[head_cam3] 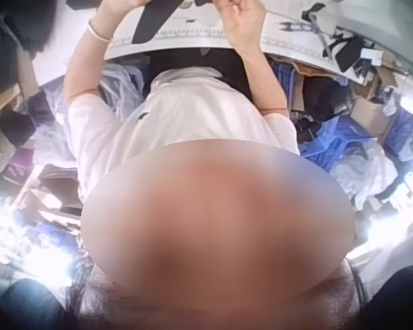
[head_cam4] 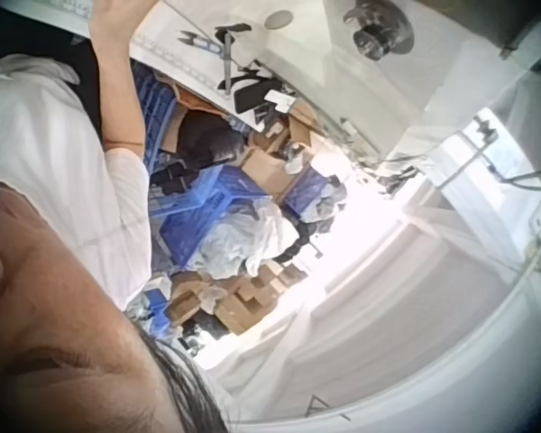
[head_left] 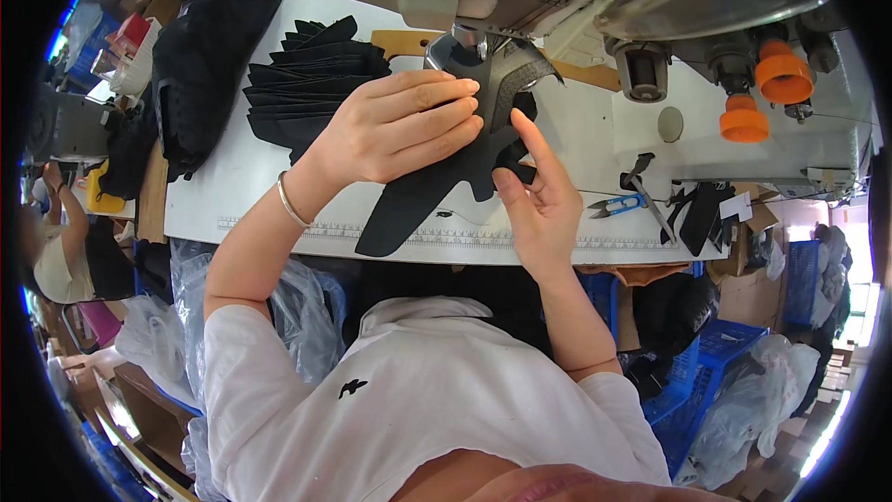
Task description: The person sews black fabric pieces using a sewing machine in a workshop. They repeatedly pick up a fabric piece, align it under the needle, sew along the edges, and place the finished piece aside. The process is repeated for multiple identical parts.
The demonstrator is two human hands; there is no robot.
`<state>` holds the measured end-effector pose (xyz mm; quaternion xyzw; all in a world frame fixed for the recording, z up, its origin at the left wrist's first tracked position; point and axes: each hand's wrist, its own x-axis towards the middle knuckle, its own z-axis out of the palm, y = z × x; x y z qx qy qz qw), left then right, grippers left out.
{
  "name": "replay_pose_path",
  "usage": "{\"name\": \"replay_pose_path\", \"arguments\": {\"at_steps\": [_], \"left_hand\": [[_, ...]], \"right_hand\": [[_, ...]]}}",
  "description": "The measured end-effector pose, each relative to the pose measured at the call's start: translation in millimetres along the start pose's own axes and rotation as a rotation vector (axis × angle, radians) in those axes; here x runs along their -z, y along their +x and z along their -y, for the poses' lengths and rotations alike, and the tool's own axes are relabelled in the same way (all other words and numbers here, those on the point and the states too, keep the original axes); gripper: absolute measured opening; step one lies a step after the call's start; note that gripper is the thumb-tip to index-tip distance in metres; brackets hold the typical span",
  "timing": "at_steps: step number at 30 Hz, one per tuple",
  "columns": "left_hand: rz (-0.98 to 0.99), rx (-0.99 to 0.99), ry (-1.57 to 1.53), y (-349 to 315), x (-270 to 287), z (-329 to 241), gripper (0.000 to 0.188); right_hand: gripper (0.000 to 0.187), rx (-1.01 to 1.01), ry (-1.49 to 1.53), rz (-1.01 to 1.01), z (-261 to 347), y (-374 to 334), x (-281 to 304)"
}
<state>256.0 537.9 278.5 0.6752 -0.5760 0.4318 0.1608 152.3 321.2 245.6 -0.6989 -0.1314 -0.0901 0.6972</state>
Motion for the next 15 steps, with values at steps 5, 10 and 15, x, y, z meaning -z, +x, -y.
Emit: {"name": "replay_pose_path", "arguments": {"at_steps": [5, 10, 15], "left_hand": [[-0.008, -0.024, -0.017, 0.2, 0.0, 3.8, 0.022], [-0.023, -0.044, -0.020, 2.1, 0.0, 5.3, 0.022], [-0.027, -0.043, -0.030, 6.4, -0.5, 7.1, 0.022]], "right_hand": [[0.059, 0.041, -0.099, 0.003, 1.3, -3.1, -1.9], [0.059, 0.058, -0.146, 0.019, 3.9, -1.5, 1.9], [0.057, 0.066, -0.126, -0.055, 4.6, 4.9, 1.9]]}}
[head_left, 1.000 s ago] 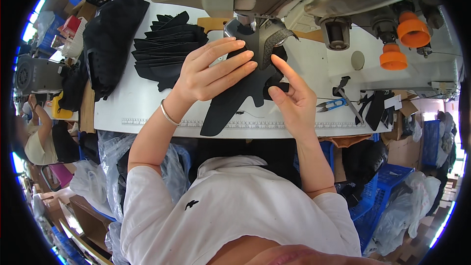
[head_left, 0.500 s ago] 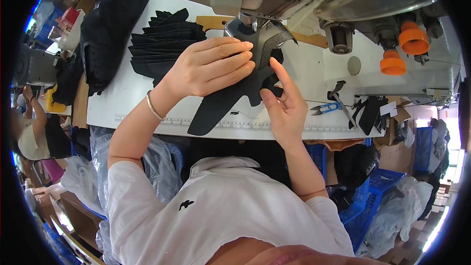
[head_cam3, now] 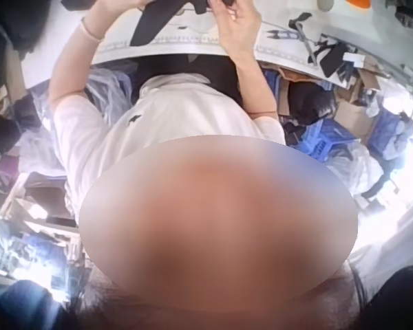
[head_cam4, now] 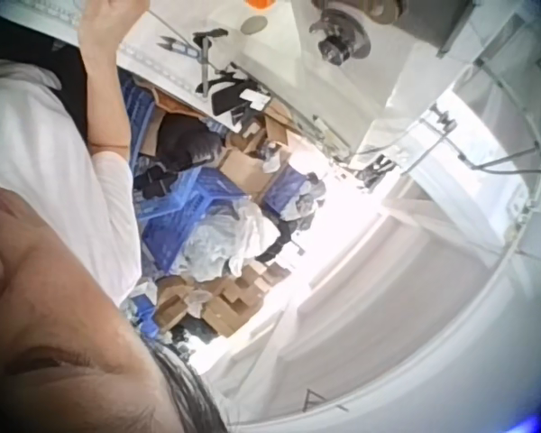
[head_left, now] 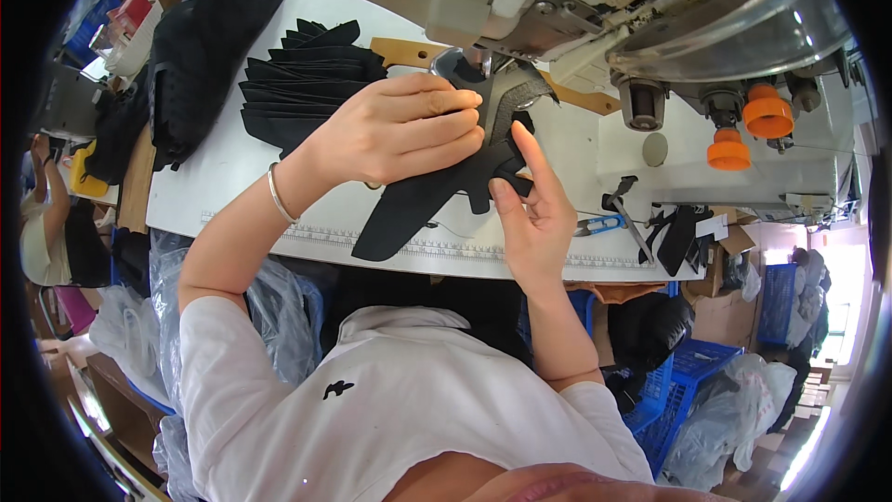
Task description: The person sews black fabric pieces using a sewing machine in a workshop. They repeatedly pick up a fabric piece, align it under the needle, sew along the edges, and place the finished piece aside. The process is repeated for multiple identical parts.
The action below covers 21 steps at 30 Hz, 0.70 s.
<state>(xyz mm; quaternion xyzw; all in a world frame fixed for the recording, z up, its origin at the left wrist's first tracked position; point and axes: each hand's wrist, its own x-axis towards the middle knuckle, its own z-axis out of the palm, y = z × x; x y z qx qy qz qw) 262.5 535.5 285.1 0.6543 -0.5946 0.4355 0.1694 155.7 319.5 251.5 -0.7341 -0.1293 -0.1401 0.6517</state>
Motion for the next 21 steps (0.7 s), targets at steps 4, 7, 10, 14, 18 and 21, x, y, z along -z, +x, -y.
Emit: {"name": "replay_pose_path", "arguments": {"at_steps": [4, 7, 10, 14, 18, 21], "left_hand": [[-0.008, 0.007, 0.017, 0.5, -1.4, 1.5, 0.022], [-0.010, 0.013, 0.026, 1.1, -2.4, 3.6, 0.023], [-0.012, 0.019, 0.043, 1.7, -4.6, 5.8, 0.025], [-0.025, 0.042, 0.063, 1.5, -7.7, 7.7, 0.025], [-0.002, 0.082, 0.088, 0.8, -5.2, 7.8, 0.028], [-0.007, 0.083, 0.109, -1.8, -6.8, 11.6, 0.030]], "right_hand": [[0.057, -0.004, -0.023, 0.014, 1.6, 4.4, 3.1], [0.056, -0.014, -0.015, 0.018, 3.3, 8.3, 4.2], [0.055, -0.039, -0.010, 0.031, 5.1, 13.7, 6.7], [0.055, -0.033, 0.003, 0.012, 5.9, 21.3, 5.7], [0.054, -0.041, -0.002, 0.016, 5.6, 25.3, 6.9], [0.054, -0.047, 0.010, 0.014, 4.8, 28.0, 5.7]]}}
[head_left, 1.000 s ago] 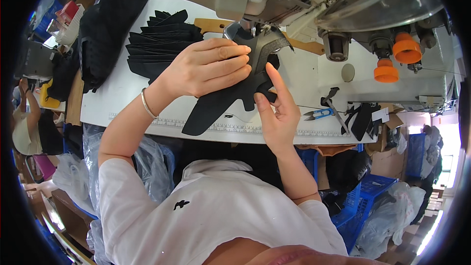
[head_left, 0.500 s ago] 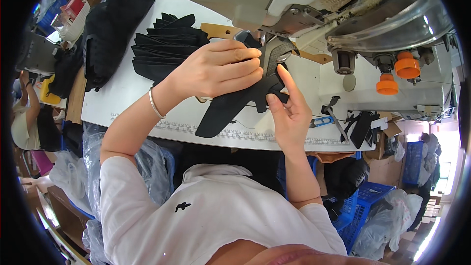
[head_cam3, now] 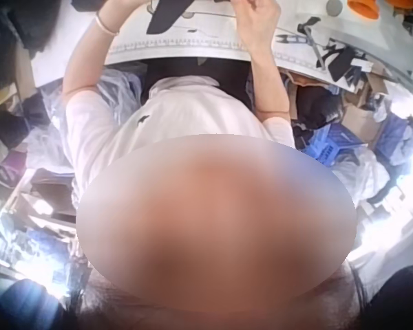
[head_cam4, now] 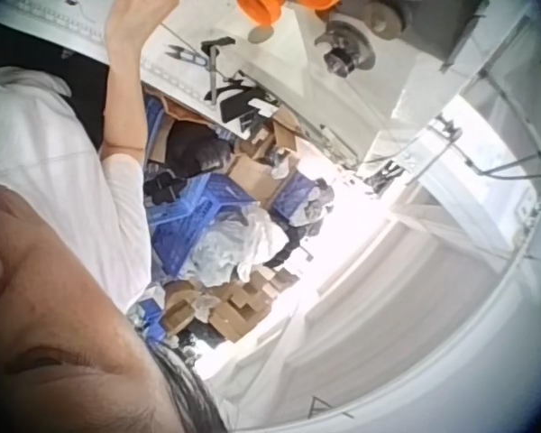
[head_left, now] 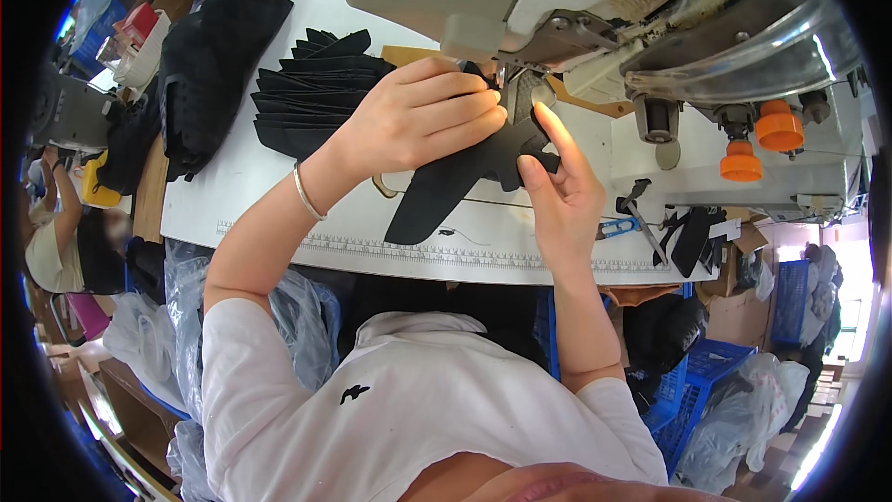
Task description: The person sews black fabric pieces using a sewing machine in a workshop. They repeatedly pick up a fabric piece, align it under the needle, sew along the edges, and place the finished piece aside. The process is repeated for multiple identical parts.
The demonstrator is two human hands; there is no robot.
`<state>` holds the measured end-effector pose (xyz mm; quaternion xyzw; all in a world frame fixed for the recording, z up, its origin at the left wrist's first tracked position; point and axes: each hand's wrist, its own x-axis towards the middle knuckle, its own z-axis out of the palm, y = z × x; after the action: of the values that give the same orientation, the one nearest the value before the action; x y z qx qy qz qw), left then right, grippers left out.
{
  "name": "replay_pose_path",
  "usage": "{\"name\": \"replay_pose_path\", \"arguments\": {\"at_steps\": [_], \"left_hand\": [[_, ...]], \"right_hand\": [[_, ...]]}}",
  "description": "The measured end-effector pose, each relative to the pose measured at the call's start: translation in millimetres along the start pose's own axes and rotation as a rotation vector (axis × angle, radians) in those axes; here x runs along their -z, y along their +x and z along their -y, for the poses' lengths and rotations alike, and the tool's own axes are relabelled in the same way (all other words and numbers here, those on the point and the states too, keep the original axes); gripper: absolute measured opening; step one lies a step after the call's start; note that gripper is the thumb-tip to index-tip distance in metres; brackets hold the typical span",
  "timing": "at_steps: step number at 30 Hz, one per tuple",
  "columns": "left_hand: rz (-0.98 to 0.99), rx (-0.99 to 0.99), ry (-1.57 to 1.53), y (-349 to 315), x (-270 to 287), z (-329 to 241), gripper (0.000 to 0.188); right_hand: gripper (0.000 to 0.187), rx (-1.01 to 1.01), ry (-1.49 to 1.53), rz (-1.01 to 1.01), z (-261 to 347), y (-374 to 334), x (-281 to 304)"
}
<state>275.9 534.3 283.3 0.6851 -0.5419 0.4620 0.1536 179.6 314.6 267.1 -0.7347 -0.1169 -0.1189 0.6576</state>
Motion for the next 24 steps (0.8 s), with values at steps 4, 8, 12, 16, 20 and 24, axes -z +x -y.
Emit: {"name": "replay_pose_path", "arguments": {"at_steps": [4, 8, 12, 16, 20, 24], "left_hand": [[0.005, 0.046, -0.023, 0.0, -2.3, 2.3, 0.031], [0.051, 0.109, -0.062, 1.2, 3.8, 1.3, 0.033], [0.268, 0.119, -0.136, 13.5, 28.0, 5.7, 0.038], [0.543, 0.320, -0.295, 42.6, 61.0, 4.1, 0.051], [0.473, 0.423, -0.001, 49.5, 46.1, -53.8, 0.049], [0.085, 0.398, 0.316, 29.0, -3.5, -76.2, 0.041]], "right_hand": [[0.054, 0.033, 0.028, -0.012, -2.5, 7.0, -2.2], [0.054, 0.020, 0.003, -0.012, -6.1, 14.5, 0.5], [0.054, -0.065, 0.059, -0.002, -8.2, 16.9, 5.2], [0.054, -0.125, -0.010, -0.006, -7.4, 14.8, 9.7], [0.054, -0.065, 0.185, -0.077, -16.1, 12.4, -2.2], [0.057, -0.044, 0.258, -0.111, -23.5, 7.8, -7.8]]}}
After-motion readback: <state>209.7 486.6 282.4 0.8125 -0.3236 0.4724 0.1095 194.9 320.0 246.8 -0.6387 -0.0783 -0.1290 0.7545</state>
